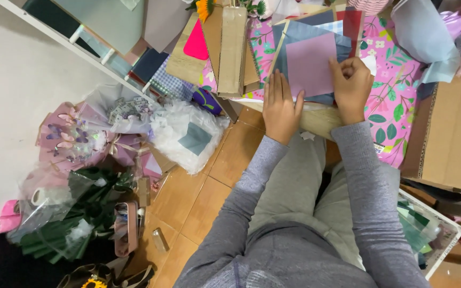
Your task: The person wraps a bouquet of artificial flowers in blue and pink paper, securing it with tape. They then fold a piece of checkered paper and place it into a brown paper bag, followed by adding a pink paper insert and more tape.
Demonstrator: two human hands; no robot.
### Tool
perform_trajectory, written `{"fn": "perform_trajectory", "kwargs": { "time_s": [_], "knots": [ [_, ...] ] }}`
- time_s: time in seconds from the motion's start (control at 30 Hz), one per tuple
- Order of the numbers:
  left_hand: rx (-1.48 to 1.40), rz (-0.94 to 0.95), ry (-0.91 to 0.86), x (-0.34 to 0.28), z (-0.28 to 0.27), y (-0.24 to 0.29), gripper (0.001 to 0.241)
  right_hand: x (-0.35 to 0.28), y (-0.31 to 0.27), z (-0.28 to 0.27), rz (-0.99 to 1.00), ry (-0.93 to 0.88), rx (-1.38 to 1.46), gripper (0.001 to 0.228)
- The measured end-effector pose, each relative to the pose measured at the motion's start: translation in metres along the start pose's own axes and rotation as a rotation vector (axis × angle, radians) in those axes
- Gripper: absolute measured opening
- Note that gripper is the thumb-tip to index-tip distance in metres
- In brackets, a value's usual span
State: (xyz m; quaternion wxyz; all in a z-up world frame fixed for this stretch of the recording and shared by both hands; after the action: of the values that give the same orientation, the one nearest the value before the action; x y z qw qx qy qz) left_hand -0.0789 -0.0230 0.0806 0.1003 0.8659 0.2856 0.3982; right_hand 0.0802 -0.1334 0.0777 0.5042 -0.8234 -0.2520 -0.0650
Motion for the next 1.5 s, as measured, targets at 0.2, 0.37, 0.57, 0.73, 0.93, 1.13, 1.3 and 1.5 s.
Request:
{"fn": "perform_trajectory", "kwargs": {
  "time_s": [0.2,0.37,0.57,0.73,0.93,1.13,1.3,1.5],
  "knots": [
    [-0.048,-0.039,-0.016,0.002,-0.007,0.001,0.062,-0.009,-0.037,-0.006,-0.036,-0.173,0.101,0.032],
    [-0.396,-0.153,-0.116,0.006,-0.028,0.007,0.048,-0.029,-0.09,-0.041,-0.007,-0.12,0.515,0.006],
    [-0.83,-0.297,-0.228,-0.002,-0.021,0.023,0.029,-0.052,-0.022,-0.056,-0.033,0.057,0.609,0.012],
    [-1.143,-0.476,-0.219,0.0,-0.063,0.061,0.016,-0.089,-0.055,-0.095,0.003,0.154,0.672,0.014],
    [-1.117,-0.384,-0.366,0.015,-0.121,0.092,0.012,-0.121,-0.159,-0.177,-0.317,0.357,0.099,0.051],
    [-1.097,-0.077,-0.483,0.018,-0.151,0.118,0.007,-0.117,-0.18,-0.198,-0.845,0.081,-0.462,0.019],
    [-1.106,-0.017,-0.493,0.015,-0.157,0.118,0.006,-0.113,-0.186,-0.198,-0.8,-0.164,-0.126,0.016],
    [-1.081,-0.031,-0.508,0.012,-0.151,0.111,0.008,-0.118,-0.18,-0.185,-0.844,-0.121,-0.206,0.014]
  ]
}}
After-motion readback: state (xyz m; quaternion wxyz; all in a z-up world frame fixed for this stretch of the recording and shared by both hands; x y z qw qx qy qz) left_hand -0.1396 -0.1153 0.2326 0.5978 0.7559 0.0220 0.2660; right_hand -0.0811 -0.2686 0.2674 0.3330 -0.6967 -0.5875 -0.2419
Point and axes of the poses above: each hand's wrist, its own x-axis towards the middle knuckle, its own z-axis out of the palm, y = z × x, the point moved 5 cm from there along x, towards the middle knuckle, and after that the axes turned 5 degrees about -z, right-handed, at the moved point
